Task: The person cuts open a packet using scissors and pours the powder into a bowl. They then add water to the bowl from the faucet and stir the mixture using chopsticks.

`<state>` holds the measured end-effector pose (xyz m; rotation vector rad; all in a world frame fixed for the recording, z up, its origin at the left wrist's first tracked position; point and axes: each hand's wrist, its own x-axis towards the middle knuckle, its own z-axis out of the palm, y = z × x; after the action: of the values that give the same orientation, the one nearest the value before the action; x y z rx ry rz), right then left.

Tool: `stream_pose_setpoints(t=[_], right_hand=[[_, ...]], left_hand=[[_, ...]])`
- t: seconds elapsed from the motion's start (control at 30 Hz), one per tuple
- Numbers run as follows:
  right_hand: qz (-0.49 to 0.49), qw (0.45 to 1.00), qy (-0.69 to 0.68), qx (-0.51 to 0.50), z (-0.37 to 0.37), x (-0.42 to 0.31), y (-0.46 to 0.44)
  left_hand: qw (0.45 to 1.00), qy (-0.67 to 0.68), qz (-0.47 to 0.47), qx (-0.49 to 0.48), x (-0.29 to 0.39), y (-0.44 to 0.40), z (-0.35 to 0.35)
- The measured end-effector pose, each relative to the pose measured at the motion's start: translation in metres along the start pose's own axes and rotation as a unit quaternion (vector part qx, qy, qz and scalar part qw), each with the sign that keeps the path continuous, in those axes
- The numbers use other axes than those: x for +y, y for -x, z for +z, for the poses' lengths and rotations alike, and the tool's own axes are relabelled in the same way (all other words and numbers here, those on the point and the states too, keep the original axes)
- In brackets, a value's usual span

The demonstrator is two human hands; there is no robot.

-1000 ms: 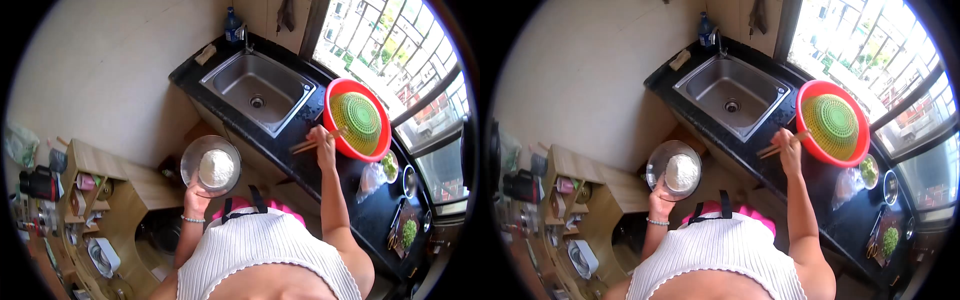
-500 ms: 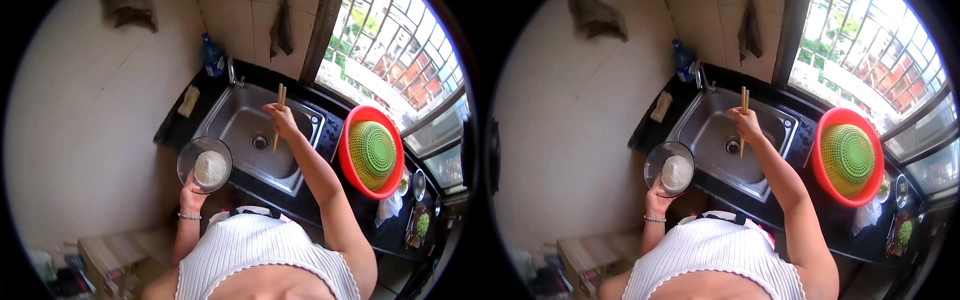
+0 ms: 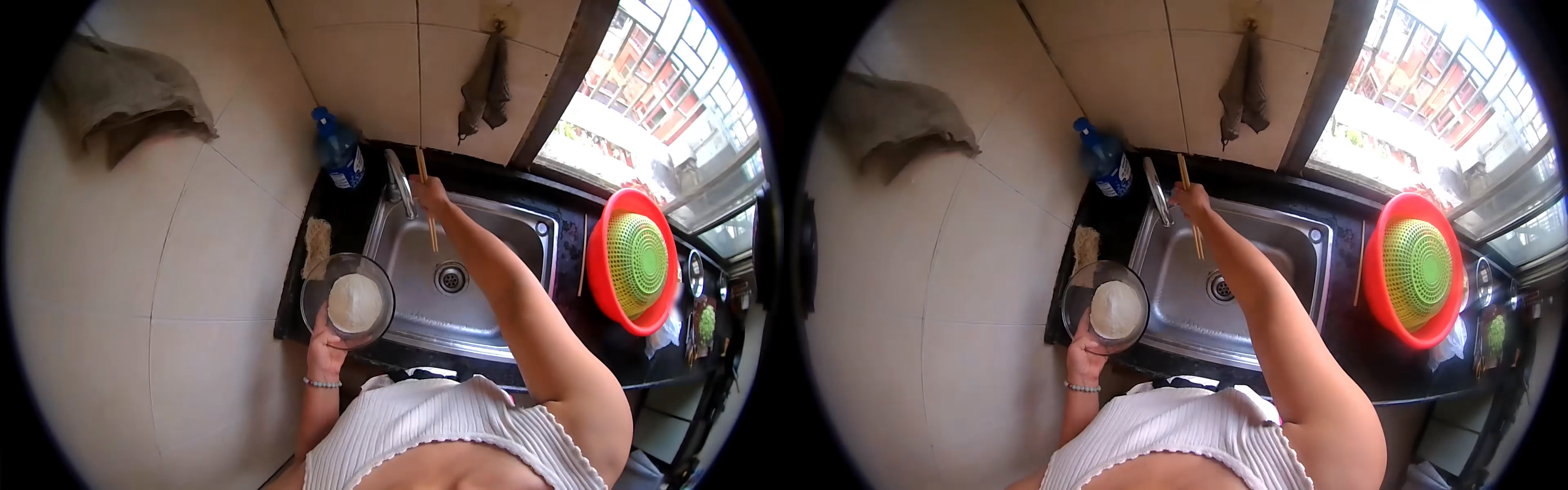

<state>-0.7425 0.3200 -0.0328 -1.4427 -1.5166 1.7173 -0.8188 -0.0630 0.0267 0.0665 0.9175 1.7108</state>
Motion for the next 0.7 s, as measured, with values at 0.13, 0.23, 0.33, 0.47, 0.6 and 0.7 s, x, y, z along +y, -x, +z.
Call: stream_pose_setpoints(t=[0.13, 0.23, 0.33, 0.47, 0.6, 0.7], right_hand=[[-0.034, 0.992, 0.079, 0.089, 0.007, -0.011, 0.01], [-0.03, 0.993, 0.06, 0.093, 0.007, -0.005, 0.011], [-0.039, 0.992, 0.079, 0.094, 0.006, -0.002, 0.01], [-0.005, 0.995, 0.06, 0.081, 0.007, -0.009, 0.015], [-0.034, 0.991, 0.086, 0.095, 0.008, -0.005, 0.012], [-0.051, 0.99, 0.093, 0.098, 0.01, -0.008, 0.02]], left_hand=[[1.0, 0.006, -0.007, -0.01, 0.007, -0.017, -0.002], [1.0, 0.017, -0.014, -0.017, 0.007, -0.026, -0.007], [0.999, 0.02, -0.022, -0.018, 0.005, -0.034, -0.011], [0.999, 0.027, -0.017, -0.004, 0.003, -0.037, -0.012], [0.999, 0.033, -0.018, -0.014, 0.004, -0.038, -0.014], [0.999, 0.029, -0.027, -0.009, 0.007, -0.037, -0.014]])
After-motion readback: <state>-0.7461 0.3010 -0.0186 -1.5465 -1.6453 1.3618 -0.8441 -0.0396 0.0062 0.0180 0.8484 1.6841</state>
